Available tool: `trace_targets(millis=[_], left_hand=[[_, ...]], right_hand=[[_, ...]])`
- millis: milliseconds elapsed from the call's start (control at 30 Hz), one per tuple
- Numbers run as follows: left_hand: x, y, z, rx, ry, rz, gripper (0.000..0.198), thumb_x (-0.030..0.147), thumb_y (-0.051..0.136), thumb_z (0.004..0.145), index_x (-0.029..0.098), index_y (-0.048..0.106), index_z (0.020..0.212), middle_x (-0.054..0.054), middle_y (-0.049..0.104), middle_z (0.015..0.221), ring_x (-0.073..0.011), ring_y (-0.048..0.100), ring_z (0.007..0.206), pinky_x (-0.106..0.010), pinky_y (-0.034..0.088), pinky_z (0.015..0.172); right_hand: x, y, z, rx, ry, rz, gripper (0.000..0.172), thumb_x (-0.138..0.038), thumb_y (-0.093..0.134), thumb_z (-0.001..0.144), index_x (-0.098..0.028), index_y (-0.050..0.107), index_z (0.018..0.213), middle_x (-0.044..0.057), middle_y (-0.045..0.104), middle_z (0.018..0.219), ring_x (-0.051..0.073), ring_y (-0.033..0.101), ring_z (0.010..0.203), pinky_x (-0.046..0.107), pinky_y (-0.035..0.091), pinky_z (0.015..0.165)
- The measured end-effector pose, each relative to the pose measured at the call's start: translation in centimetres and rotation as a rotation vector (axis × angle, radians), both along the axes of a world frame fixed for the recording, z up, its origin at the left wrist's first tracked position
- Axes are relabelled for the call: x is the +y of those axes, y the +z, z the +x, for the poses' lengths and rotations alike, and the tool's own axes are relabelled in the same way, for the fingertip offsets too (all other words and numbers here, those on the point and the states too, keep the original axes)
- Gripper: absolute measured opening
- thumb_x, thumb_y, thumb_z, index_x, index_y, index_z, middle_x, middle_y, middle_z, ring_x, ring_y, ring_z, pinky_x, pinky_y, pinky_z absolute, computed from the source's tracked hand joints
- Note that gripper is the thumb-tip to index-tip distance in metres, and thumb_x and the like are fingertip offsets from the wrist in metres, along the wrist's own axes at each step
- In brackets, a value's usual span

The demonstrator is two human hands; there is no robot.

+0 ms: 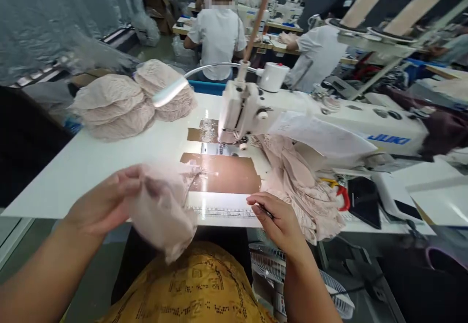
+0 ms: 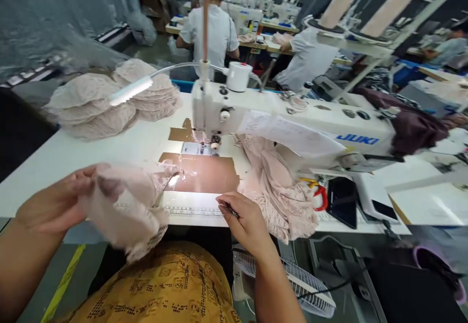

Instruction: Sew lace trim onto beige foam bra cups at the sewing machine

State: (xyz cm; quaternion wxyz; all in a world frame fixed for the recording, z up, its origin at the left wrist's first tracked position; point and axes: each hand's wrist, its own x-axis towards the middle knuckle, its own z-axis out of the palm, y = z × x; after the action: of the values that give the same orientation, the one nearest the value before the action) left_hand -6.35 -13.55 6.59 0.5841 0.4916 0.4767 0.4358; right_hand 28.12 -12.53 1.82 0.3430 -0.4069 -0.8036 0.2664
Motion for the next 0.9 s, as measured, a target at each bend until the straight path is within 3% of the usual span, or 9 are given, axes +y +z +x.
trace_targets(millis=[100, 200, 300, 433, 633, 900], left_hand=[[0.4, 0.0, -0.7, -0.177, 0.219, -0.028, 0.028, 0.039, 0.079, 0.069, 0.023, 0.058, 0.078, -0.001, 0.073, 0.081, -0.0235, 0.068, 0.086, -0.040, 0.055, 0.081], [0.7, -1.6, 0.0, -0.262, 0.217, -0.062, 0.032, 0.031, 0.080, 0.069, 0.020, 0.057, 0.088, -0.002, 0.073, 0.079, -0.0187, 0.069, 0.079, -0.034, 0.054, 0.079], [0.5, -3.2, 0.7, -0.322, 0.126, -0.014, 0.036, 0.030, 0.077, 0.076, 0.020, 0.057, 0.104, -0.002, 0.074, 0.090, -0.0148, 0.069, 0.077, -0.026, 0.054, 0.073], [-0.4, -3.7, 0.2, -0.220, -0.015, 0.128, 0.040, 0.027, 0.072, 0.083, 0.020, 0.058, 0.119, -0.008, 0.072, 0.111, -0.0172, 0.069, 0.091, -0.026, 0.054, 0.079], [-0.2, -3.9, -1.4, -0.021, -0.179, 0.298, 0.057, 0.025, 0.069, 0.085, 0.024, 0.051, 0.139, -0.009, 0.057, 0.139, -0.0254, 0.053, 0.129, -0.036, 0.044, 0.107], [0.3, -4.1, -2.4, 0.053, -0.354, 0.339, 0.074, 0.025, 0.067, 0.086, 0.021, 0.033, 0.151, -0.012, 0.035, 0.155, -0.0311, 0.037, 0.140, -0.040, 0.038, 0.113]], right_hand=[[1.0, 0.1, -2.9, -0.002, 0.099, -0.067, 0.019, -0.030, 0.049, 0.096, -0.024, 0.066, 0.100, 0.005, 0.072, 0.093, 0.019, 0.068, 0.085, 0.030, 0.053, 0.072], [1.9, -0.1, -5.8, 0.016, 0.149, -0.133, 0.022, -0.036, 0.051, 0.095, -0.023, 0.067, 0.103, 0.005, 0.072, 0.090, 0.019, 0.067, 0.083, 0.030, 0.052, 0.072], [2.4, 0.1, -7.9, 0.078, 0.181, -0.227, 0.035, -0.045, 0.050, 0.095, -0.021, 0.067, 0.113, 0.004, 0.068, 0.085, 0.018, 0.063, 0.076, 0.030, 0.051, 0.068], [2.8, 1.2, -9.6, 0.198, 0.189, -0.420, 0.046, -0.053, 0.042, 0.096, -0.022, 0.068, 0.119, 0.002, 0.062, 0.078, 0.014, 0.057, 0.066, 0.027, 0.047, 0.059], [3.7, 2.4, -11.9, 0.258, 0.245, -0.635, 0.043, -0.053, 0.057, 0.088, -0.025, 0.070, 0.119, 0.001, 0.061, 0.077, 0.013, 0.052, 0.066, 0.024, 0.041, 0.055], [4.4, 1.3, -14.5, 0.330, 0.327, -0.970, 0.040, -0.053, 0.067, 0.081, -0.021, 0.073, 0.104, -0.002, 0.053, 0.069, 0.007, 0.036, 0.054, 0.021, 0.026, 0.048]])
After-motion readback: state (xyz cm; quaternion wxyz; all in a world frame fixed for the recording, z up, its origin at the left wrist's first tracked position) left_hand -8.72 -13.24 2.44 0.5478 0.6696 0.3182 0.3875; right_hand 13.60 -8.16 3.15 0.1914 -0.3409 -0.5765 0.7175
